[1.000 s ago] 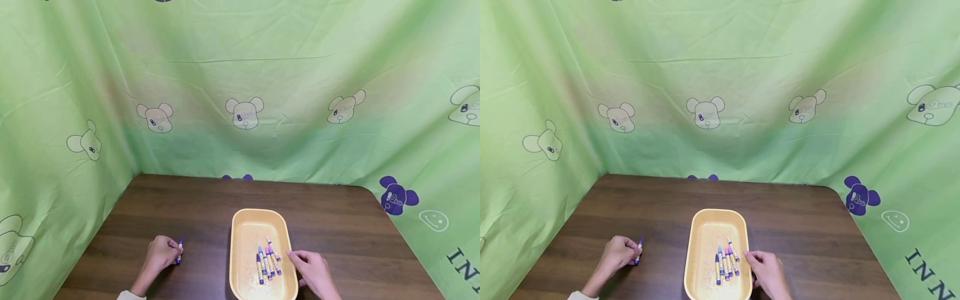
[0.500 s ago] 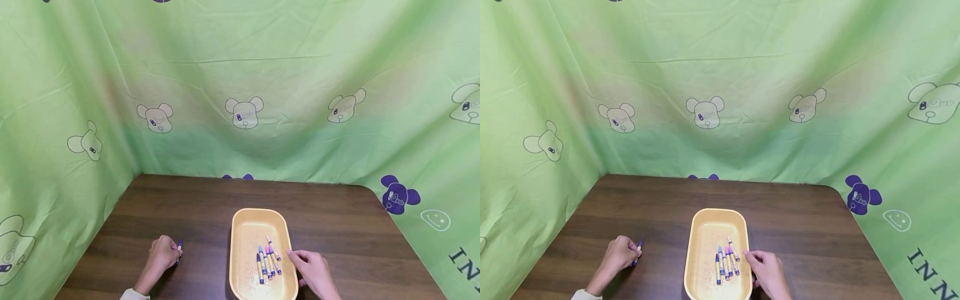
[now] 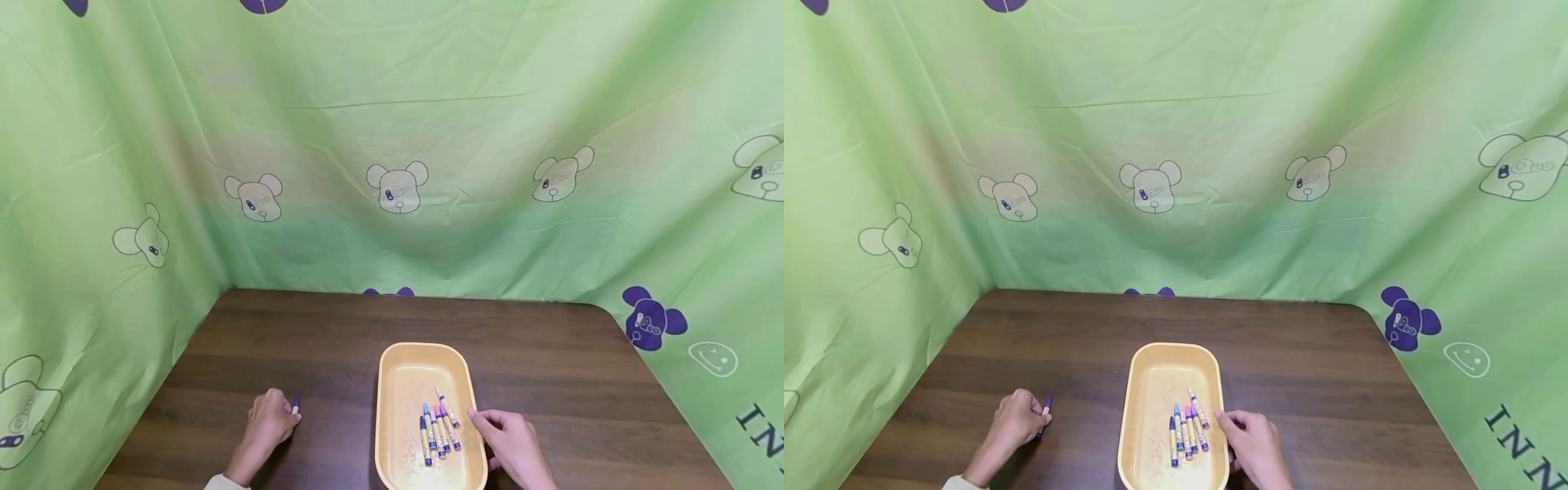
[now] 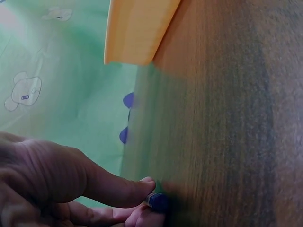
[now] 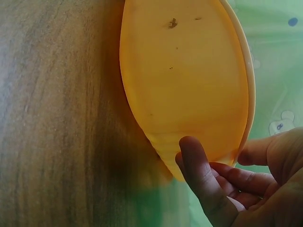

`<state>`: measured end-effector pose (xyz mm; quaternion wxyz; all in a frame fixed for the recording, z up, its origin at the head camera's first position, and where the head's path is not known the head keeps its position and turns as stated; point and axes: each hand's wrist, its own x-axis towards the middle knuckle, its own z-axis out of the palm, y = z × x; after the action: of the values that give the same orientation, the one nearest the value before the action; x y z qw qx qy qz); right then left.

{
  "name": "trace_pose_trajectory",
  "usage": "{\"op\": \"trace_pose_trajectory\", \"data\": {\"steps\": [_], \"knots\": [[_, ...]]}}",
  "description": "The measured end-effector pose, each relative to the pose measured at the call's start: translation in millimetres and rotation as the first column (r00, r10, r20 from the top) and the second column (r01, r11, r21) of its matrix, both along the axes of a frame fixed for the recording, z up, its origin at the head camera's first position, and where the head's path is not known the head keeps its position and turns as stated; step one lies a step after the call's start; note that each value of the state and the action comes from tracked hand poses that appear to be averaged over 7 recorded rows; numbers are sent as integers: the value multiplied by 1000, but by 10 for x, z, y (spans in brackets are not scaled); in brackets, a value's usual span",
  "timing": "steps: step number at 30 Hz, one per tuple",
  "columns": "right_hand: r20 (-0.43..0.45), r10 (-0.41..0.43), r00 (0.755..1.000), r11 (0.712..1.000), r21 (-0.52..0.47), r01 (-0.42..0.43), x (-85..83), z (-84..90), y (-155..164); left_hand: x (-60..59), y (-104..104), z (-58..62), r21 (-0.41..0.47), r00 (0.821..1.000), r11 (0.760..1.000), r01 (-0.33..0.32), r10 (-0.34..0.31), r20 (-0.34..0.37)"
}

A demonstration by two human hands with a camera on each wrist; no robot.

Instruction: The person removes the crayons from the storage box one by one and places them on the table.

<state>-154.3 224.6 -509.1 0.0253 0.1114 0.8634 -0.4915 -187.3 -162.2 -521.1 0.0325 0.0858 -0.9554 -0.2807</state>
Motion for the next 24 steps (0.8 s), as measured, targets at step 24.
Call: {"op": "trace_pose_trajectory", "data": {"steps": [24], "knots": [[-11,-7,1000,1000,-13,7,7,-27,-11,96,135,126,473,991,875,-102,133,-32]]}}
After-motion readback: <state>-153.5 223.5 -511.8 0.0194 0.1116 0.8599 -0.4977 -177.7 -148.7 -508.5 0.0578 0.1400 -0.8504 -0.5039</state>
